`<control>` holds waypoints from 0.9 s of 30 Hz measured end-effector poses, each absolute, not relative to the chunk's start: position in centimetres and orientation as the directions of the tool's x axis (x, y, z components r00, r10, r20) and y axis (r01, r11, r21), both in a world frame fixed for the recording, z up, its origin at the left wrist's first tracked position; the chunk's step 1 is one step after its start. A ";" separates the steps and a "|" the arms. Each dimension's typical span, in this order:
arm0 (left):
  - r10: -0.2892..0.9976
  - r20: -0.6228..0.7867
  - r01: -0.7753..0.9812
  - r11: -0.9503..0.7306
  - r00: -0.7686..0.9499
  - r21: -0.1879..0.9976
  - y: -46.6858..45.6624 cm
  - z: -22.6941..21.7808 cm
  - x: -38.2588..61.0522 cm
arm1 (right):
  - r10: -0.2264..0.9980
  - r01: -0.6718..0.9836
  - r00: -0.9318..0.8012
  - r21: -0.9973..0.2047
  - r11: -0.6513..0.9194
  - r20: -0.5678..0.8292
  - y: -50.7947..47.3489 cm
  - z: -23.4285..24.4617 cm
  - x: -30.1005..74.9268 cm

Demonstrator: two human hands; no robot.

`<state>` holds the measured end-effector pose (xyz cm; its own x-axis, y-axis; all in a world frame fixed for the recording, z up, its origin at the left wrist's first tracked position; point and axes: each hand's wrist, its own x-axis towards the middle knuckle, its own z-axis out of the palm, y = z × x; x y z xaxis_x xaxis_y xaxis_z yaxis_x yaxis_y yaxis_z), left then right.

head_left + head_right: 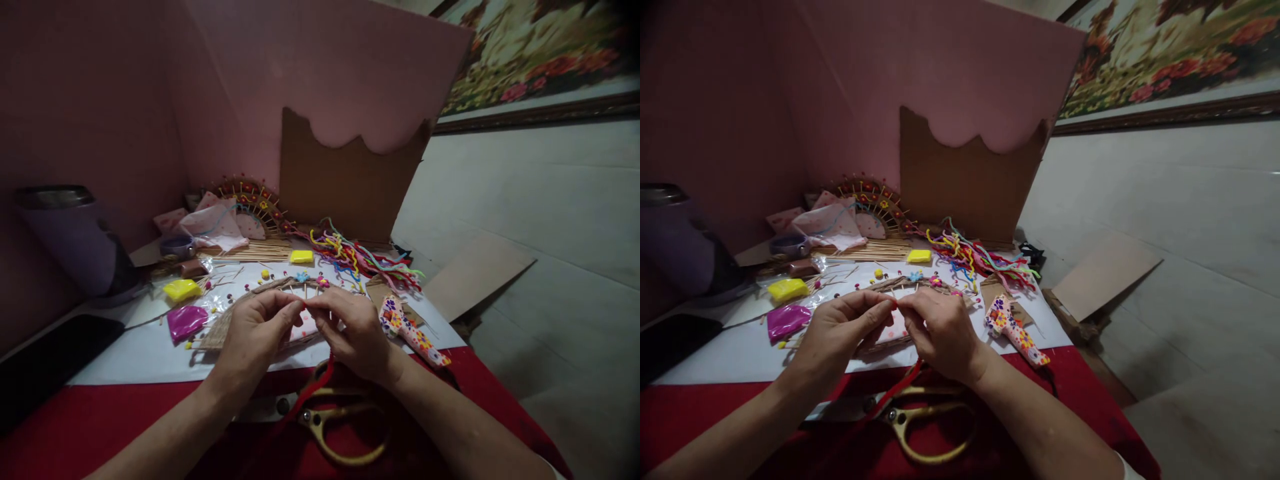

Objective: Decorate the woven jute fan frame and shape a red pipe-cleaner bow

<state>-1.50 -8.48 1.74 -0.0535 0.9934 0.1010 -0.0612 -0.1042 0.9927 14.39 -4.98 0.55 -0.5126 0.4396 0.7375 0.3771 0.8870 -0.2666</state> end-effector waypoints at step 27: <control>0.997 -0.081 -0.404 0.069 -0.012 0.912 -8.3 0.7 -0.9 | 0.418 0.484 -0.430 -0.186 0.855 0.800 -5.9 -1.1 12.9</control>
<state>-0.89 -8.31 0.69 -0.0122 0.9966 -0.0811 -0.4036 0.0693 0.9123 12.88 -5.92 -1.05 -0.4303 0.4179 0.8002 0.4843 0.8549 -0.1860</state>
